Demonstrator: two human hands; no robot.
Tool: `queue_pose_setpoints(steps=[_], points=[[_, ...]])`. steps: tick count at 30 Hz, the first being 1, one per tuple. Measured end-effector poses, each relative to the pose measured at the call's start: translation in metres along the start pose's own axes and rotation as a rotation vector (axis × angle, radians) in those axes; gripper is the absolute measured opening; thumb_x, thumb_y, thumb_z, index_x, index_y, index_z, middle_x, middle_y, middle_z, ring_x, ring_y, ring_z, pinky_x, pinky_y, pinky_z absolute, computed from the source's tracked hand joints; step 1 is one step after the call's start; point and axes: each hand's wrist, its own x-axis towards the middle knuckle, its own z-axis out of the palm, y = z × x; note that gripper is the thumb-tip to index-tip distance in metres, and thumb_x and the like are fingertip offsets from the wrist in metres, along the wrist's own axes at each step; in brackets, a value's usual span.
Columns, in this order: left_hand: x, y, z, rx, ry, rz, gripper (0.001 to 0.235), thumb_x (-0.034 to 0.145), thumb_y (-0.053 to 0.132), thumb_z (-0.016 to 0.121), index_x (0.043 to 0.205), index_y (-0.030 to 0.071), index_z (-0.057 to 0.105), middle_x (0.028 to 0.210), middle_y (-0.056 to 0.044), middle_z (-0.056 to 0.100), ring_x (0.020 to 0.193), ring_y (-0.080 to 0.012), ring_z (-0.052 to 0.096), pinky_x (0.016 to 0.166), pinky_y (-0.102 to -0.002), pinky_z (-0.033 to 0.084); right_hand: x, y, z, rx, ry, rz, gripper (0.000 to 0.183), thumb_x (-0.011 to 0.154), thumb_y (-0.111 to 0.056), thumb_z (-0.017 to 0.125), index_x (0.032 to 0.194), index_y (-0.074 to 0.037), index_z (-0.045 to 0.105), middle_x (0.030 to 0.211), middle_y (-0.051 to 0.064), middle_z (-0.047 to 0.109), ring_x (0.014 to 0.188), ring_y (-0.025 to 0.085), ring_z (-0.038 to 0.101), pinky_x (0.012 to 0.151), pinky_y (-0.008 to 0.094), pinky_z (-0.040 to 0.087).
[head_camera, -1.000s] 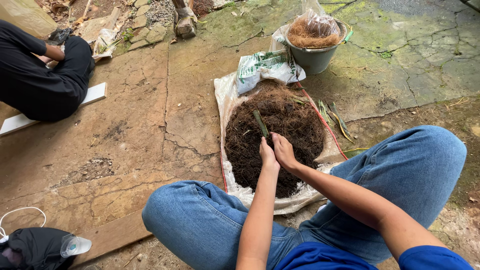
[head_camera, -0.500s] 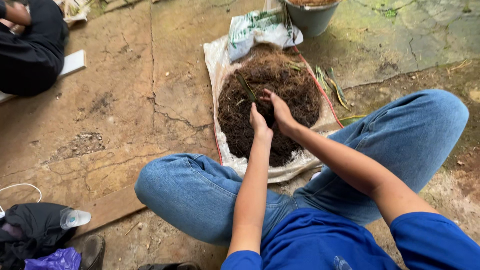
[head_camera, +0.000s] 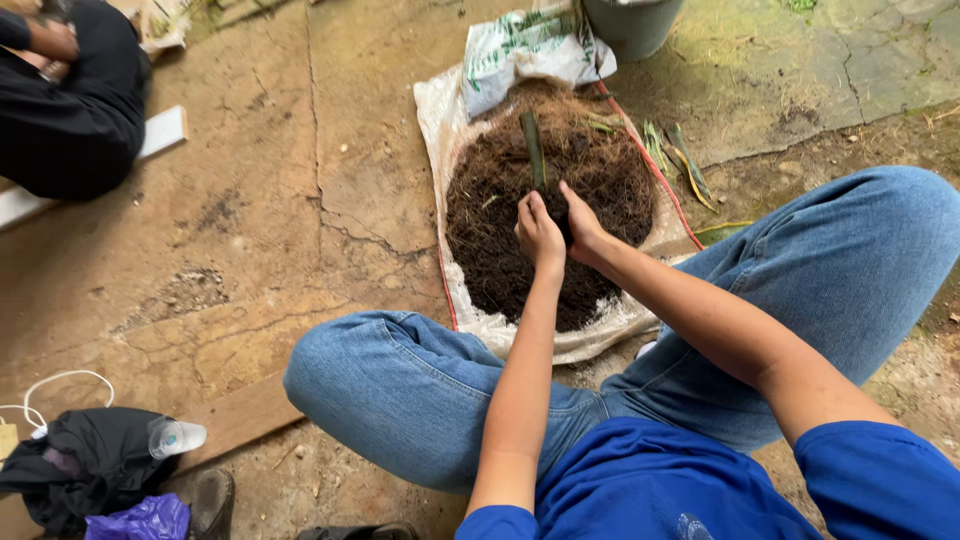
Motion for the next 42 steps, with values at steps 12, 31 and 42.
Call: queue_pose_setpoints(steps=[12,31,42], points=[[0.013,-0.013,0.006,-0.489,-0.143,-0.149,0.059,0.099,0.063,0.046,0.124,0.011,0.055,0.111,-0.008,0.062,0.107,-0.0263,0.062,0.093,-0.045,0.052,0.001,0.012,0.010,-0.602,0.235,-0.254,0.054,0.112,-0.049,0.034,0.105,-0.003,0.061,0.092,0.010,0.065,0.081,0.022,0.058,0.074,0.039,0.051],[0.040,-0.044,-0.022,-0.633,0.079,-0.288,0.054,0.090,0.059,0.070,0.061,0.015,0.058,0.064,0.001,0.062,0.059,-0.0141,0.064,0.057,-0.032,0.056,-0.045,0.016,0.040,-1.064,-0.183,-0.199,0.097,0.100,-0.065,0.031,0.162,-0.005,-0.013,0.167,0.023,0.013,0.155,0.037,0.019,0.128,0.047,0.017],[0.024,-0.020,-0.009,-0.658,-0.116,-0.165,0.066,0.090,0.076,0.051,0.089,0.011,0.062,0.079,-0.003,0.066,0.074,-0.0175,0.066,0.072,-0.034,0.055,0.009,0.002,-0.013,-0.369,0.395,0.078,0.064,0.102,-0.064,0.037,0.131,-0.012,0.062,0.099,-0.002,0.061,0.087,0.016,0.046,0.081,0.039,0.035]])
